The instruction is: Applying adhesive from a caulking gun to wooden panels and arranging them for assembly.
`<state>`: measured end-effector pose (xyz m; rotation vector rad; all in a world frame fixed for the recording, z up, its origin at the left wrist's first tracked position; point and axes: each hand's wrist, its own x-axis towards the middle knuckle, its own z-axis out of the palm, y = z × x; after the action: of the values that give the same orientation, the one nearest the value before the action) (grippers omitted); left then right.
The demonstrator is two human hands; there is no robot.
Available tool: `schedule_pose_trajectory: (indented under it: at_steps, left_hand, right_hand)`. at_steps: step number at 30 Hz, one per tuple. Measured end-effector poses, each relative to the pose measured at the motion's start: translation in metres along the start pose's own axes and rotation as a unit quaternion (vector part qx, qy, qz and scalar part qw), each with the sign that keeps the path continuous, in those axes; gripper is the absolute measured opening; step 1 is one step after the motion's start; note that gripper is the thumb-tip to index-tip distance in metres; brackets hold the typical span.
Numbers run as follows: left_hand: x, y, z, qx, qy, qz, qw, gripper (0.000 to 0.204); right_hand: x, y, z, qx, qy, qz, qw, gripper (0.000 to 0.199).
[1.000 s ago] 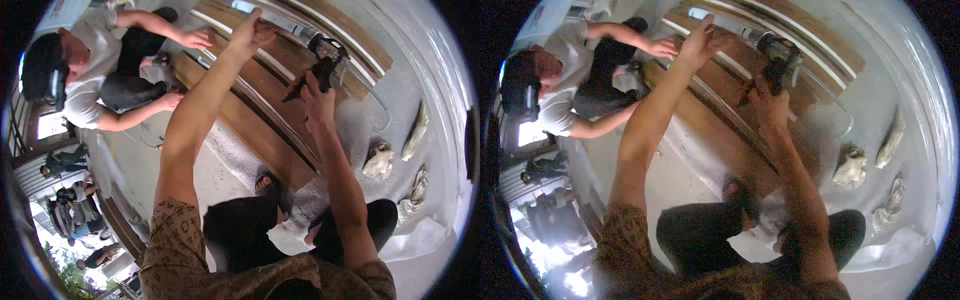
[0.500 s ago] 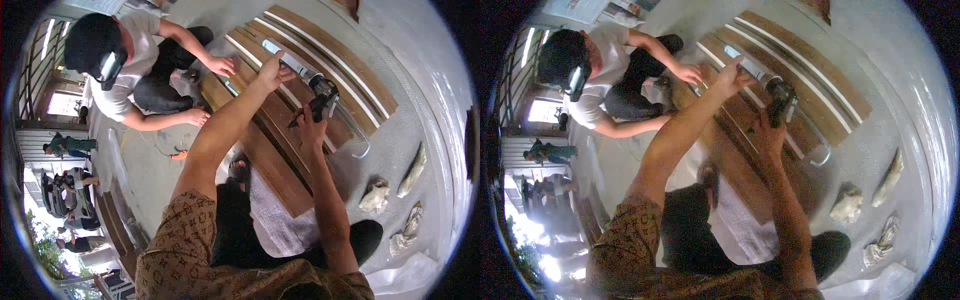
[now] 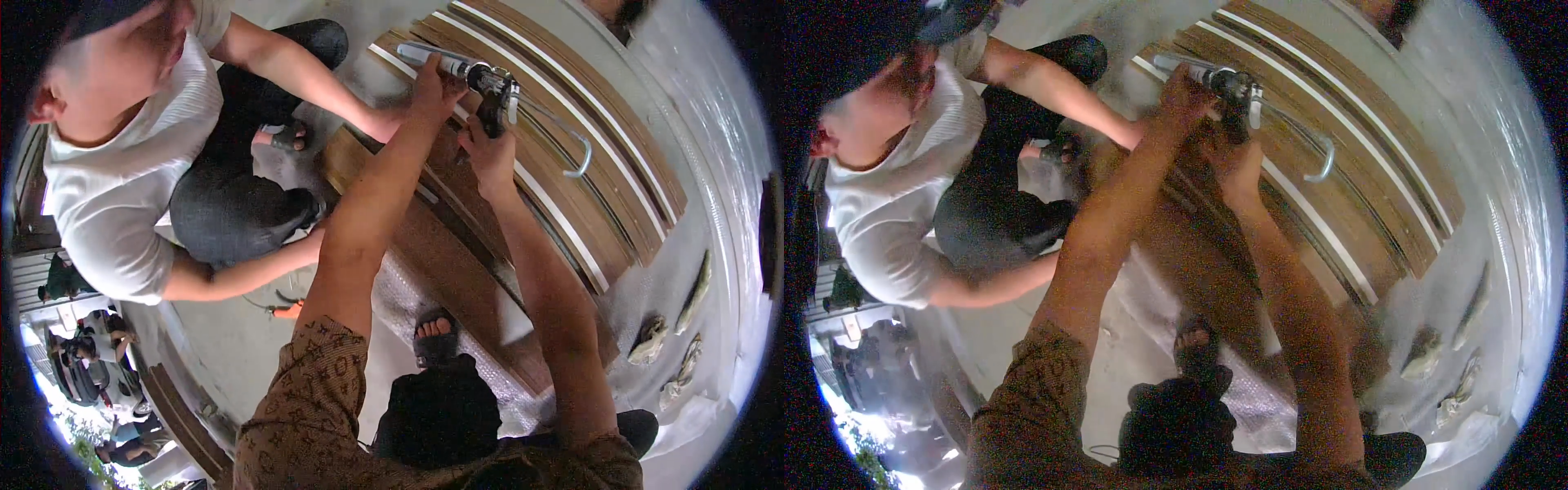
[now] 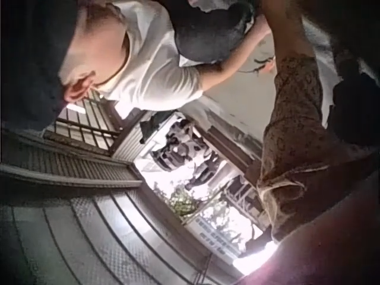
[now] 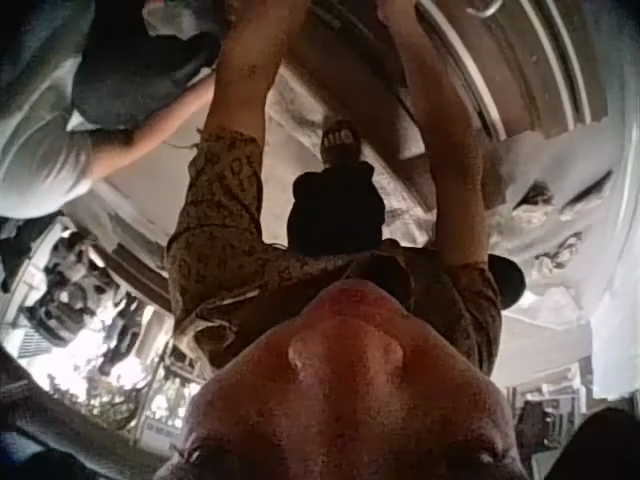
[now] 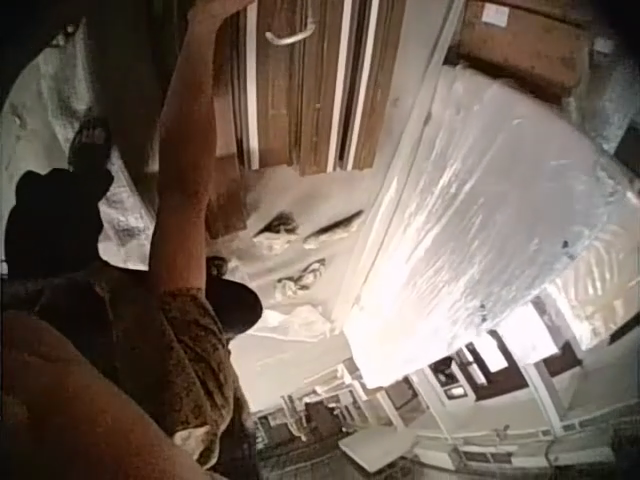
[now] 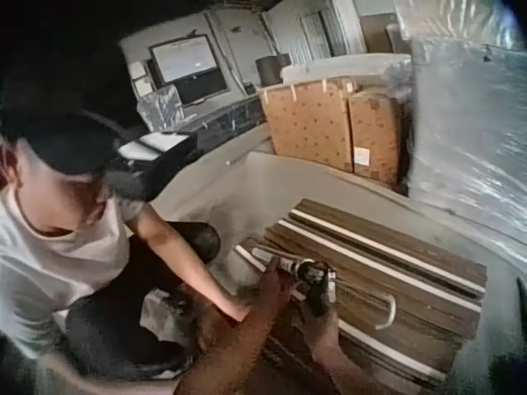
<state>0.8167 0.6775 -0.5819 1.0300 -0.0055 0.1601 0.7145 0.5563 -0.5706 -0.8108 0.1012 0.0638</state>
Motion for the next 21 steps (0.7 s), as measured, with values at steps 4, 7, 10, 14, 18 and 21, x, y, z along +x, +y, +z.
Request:
schedule_pose_trajectory:
  at_steps: [4, 7, 10, 14, 18, 21]
  left_hand:
    - [0.017, -0.007, -0.005, -0.144, 0.095, -0.086, 0.981, 0.025]
    - [0.037, 0.01, -0.025, -0.128, 0.138, -0.085, 0.979, 0.025]
    - [0.047, 0.003, -0.045, -0.188, 0.144, -0.144, 0.961, 0.025]
    - [0.059, 0.003, -0.082, -0.163, 0.175, -0.138, 0.961, 0.025]
    - [0.051, 0.0, -0.062, -0.159, 0.131, -0.134, 0.969, 0.025]
    - [0.042, 0.017, -0.072, -0.144, 0.076, -0.096, 0.982, 0.026]
  right_hand:
    - [0.036, 0.03, -0.008, -0.34, 0.024, -0.036, 0.94, 0.012]
    - [0.037, 0.028, 0.02, -0.363, 0.024, -0.028, 0.931, 0.012]
    - [0.039, 0.038, 0.026, -0.434, 0.029, -0.102, 0.894, 0.016]
    - [0.041, 0.055, 0.04, -0.213, 0.017, -0.062, 0.975, 0.02]
    - [0.048, 0.045, 0.023, -0.478, 0.061, -0.04, 0.875, 0.024]
    - [0.03, 0.034, 0.053, -0.455, 0.048, -0.027, 0.889, 0.027]
